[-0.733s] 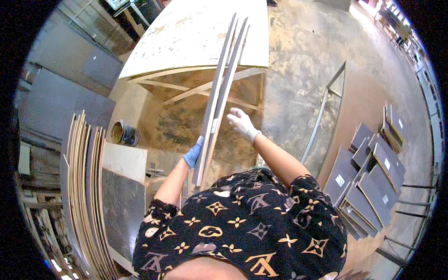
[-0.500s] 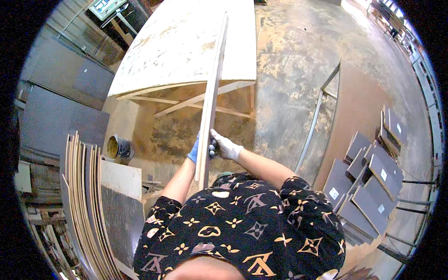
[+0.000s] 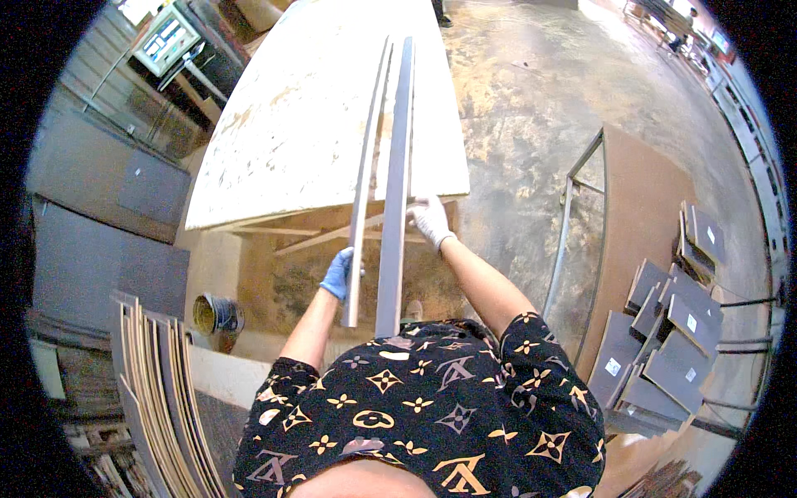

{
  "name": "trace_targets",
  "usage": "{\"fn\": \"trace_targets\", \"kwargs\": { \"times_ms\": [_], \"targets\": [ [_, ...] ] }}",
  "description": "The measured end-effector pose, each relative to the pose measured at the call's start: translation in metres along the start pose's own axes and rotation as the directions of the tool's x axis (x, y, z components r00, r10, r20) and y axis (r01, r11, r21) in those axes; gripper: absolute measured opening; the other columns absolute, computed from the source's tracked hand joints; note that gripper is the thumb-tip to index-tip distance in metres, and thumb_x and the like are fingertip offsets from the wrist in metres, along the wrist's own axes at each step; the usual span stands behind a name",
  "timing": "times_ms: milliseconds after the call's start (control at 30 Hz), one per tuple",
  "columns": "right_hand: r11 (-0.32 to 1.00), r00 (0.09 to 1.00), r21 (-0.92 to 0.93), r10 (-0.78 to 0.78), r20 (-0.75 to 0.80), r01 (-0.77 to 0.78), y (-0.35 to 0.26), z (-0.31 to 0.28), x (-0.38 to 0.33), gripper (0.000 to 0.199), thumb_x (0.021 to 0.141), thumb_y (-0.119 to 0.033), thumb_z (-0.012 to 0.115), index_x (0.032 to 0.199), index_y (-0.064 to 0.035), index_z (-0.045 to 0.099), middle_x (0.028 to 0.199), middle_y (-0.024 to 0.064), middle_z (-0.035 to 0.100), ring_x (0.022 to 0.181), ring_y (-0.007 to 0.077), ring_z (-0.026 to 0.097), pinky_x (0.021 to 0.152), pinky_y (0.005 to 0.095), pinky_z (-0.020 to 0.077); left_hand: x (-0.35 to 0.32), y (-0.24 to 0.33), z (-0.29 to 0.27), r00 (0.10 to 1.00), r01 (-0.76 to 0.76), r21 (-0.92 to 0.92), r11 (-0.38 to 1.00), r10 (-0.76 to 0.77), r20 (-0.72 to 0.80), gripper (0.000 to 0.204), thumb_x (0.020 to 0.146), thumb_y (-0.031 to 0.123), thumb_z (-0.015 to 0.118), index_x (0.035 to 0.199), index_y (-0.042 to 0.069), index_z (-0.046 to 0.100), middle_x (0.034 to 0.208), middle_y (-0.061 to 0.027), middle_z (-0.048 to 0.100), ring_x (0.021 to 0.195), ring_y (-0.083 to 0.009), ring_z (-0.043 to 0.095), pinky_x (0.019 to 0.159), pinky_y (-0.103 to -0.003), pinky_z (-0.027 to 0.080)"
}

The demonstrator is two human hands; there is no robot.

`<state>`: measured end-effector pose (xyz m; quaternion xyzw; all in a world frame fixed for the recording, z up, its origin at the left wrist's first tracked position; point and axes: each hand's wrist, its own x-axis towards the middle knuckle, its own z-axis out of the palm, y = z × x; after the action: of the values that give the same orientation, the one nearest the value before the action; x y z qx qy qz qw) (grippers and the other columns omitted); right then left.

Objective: The person picks up and stacks multiple grey wood panels and thin strips in a workshop. They move the panels to a workbench and then to a machine, placing them on the machine's conveyor belt. The person also adjusts a component on the machine using a wrench.

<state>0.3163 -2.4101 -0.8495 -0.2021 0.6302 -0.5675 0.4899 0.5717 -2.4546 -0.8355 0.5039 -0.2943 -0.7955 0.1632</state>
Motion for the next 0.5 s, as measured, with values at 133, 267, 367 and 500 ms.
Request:
{"fn": "trace_targets", "kwargs": {
  "times_ms": [133, 267, 367, 500],
  "targets": [
    [0.971, 0.977, 0.140, 0.176, 0.119, -0.192, -0.017, 0.045, 0.048, 0.086, 0.076, -0.037, 0.068, 0.136, -0.0021, 0.018, 0.127, 0.0249, 0.041, 0.109, 0.0307, 0.051, 0.084, 0.0508, 0.0469, 0.035, 0.085, -0.049, 0.996, -0.077, 0.045, 0.996, 0.079, -0.037, 0.035, 0.080, 0.046, 0.060, 0.083, 0.011, 0.057, 0.060, -0.0023, 0.054, 0.050, -0.0123, 0.053, 0.046, -0.024, 0.049],
    [0.895, 0.880, 0.109, 0.394, 0.267, -0.433, 0.026, 0.143, 0.017, 0.115, 0.062, -0.054, 0.075, 0.140, -0.0011, 0.010, 0.140, 0.0258, 0.026, 0.130, 0.0357, 0.028, 0.101, 0.0545, 0.0316, 0.090, 0.113, -0.078, 0.997, -0.049, 0.042, 0.998, 0.052, -0.057, 0.040, 0.079, 0.054, 0.059, 0.083, 0.015, 0.059, 0.058, -0.0015, 0.054, 0.048, -0.0139, 0.054, 0.044, -0.028, 0.049],
    [0.907, 0.935, 0.237, 0.316, 0.163, -0.348, 0.075, 0.207, 0.017, 0.055, 0.072, -0.028, 0.075, 0.115, -0.0031, 0.051, 0.103, 0.0107, 0.059, 0.095, 0.0213, 0.055, 0.083, 0.0361, 0.0457, 0.103, 0.135, -0.094, 0.988, -0.017, 0.145, 0.989, 0.039, -0.151, 0.040, 0.079, 0.052, 0.060, 0.086, 0.012, 0.061, 0.064, -0.0045, 0.057, 0.053, -0.0174, 0.055, 0.049, -0.032, 0.048],
    [1.000, 0.979, -0.019, 0.000, -0.205, -0.003, 0.041, 0.209, 0.034, 0.040, 0.069, -0.022, 0.072, 0.100, -0.0024, 0.056, 0.093, 0.0103, 0.063, 0.083, 0.0207, 0.059, 0.080, 0.0340, 0.0466, 0.131, 0.146, -0.150, 0.926, -0.046, 0.433, 0.900, 0.201, -0.319, 0.047, 0.080, 0.049, 0.059, 0.101, 0.007, 0.063, 0.083, -0.0082, 0.062, 0.071, -0.0210, 0.056, 0.066, -0.036, 0.047]
  ]
}}
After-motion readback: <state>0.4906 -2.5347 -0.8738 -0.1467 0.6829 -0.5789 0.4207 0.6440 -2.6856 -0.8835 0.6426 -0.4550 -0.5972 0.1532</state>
